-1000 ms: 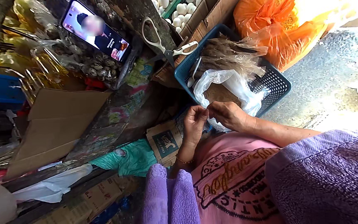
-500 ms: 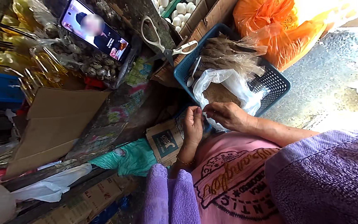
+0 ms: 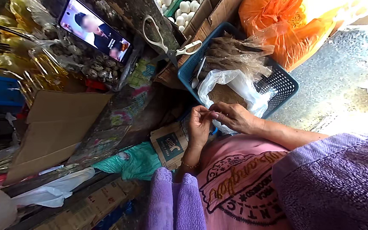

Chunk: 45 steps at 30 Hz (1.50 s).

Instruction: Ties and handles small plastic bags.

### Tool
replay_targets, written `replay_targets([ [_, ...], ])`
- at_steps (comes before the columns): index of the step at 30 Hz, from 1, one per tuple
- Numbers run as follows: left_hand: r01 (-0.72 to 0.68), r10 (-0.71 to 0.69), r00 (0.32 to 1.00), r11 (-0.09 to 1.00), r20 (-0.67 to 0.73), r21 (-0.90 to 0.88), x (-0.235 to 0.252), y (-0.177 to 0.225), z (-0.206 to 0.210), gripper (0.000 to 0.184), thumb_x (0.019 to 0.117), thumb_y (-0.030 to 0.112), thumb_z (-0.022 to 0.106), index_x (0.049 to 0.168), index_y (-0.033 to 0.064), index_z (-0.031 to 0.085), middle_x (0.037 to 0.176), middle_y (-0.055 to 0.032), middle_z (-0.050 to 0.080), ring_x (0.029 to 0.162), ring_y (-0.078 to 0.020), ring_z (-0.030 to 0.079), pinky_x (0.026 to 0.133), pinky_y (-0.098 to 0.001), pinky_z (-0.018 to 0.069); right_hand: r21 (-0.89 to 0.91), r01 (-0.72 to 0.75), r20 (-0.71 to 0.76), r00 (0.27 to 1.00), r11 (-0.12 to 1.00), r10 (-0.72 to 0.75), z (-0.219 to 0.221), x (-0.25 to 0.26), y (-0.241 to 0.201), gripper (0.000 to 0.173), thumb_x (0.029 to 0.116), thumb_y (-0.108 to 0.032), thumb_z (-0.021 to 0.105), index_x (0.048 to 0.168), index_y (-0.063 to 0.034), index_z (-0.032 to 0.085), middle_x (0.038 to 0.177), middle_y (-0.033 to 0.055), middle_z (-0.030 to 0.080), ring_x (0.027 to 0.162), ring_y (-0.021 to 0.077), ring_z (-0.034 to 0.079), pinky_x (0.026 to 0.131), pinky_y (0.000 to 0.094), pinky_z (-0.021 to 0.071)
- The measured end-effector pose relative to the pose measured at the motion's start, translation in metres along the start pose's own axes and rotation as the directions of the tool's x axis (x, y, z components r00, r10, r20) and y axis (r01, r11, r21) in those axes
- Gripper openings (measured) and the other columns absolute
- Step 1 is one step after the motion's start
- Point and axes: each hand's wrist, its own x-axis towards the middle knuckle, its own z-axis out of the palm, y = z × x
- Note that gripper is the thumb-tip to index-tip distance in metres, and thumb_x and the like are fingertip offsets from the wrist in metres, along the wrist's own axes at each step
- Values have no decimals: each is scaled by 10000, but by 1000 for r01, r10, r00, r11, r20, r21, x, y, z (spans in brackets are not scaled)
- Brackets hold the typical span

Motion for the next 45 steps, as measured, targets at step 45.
replay_targets([
  [45,69,-45,975,992,218,-104,-2,4,-3,91,1017,115,607,983,64,674,793,29,654,689,-35,604,654,-204,531,112,-69,-59,995,991,76,-14,-8,0,378,1072,-246,484,755,-83,607,594,-41,525,525,33,499,521,239,402],
])
